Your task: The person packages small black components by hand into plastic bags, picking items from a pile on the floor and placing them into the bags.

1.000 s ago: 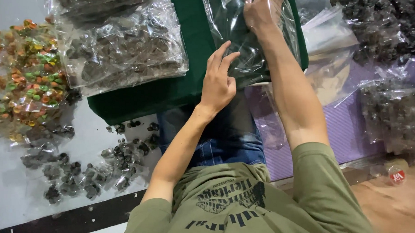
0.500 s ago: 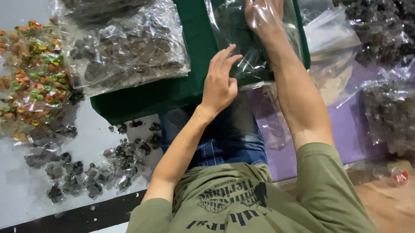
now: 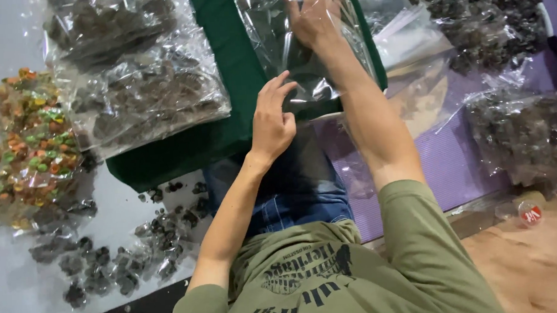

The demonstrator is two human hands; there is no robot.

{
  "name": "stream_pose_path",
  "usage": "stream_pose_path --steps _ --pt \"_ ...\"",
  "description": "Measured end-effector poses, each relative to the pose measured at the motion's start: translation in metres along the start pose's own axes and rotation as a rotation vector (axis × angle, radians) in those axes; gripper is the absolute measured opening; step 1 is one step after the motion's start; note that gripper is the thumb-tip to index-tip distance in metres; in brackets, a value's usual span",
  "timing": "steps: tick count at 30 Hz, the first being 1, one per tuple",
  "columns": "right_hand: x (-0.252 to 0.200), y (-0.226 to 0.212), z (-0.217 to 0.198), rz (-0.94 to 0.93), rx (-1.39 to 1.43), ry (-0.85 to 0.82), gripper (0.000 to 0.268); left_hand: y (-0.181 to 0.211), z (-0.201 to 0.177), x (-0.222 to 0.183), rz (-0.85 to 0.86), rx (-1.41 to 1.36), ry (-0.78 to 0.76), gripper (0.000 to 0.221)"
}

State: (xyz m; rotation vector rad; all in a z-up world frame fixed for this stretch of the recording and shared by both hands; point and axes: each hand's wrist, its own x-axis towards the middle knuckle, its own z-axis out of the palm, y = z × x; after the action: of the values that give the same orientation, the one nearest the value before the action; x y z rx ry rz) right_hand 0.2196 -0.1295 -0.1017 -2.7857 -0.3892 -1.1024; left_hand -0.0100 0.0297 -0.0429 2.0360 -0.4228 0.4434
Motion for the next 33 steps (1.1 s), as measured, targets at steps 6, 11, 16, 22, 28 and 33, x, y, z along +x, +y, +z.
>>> stream_pose_path --steps 6,11,16,22,28,33 --pt "-0.007 -0.003 0.004 0.117 0.207 -0.095 0.061 0.003 0.000 0.002 -0.004 -0.020 0.019 0.062" --pt "-0.017 -0.022 -0.013 0.268 0.093 -0.416 0.088 0.001 0.002 0.001 0.009 -0.022 0.045 0.063" --pt "-0.039 -0.035 -0.075 0.158 0.185 -0.557 0.077 0.004 -0.001 -0.001 -0.009 -0.032 0.049 0.061" --pt "-0.058 -0.038 -0.123 0.154 0.276 -0.602 0.072 0.003 -0.003 0.000 0.021 -0.061 0.085 0.058" --pt "-0.103 -0.050 -0.205 -0.052 0.316 -0.647 0.065 -0.005 0.005 -0.019 0.181 0.041 0.172 0.054" --pt "-0.130 -0.034 -0.281 -0.304 0.551 -0.819 0.065 0.006 -0.005 -0.057 0.248 0.216 0.314 0.047"
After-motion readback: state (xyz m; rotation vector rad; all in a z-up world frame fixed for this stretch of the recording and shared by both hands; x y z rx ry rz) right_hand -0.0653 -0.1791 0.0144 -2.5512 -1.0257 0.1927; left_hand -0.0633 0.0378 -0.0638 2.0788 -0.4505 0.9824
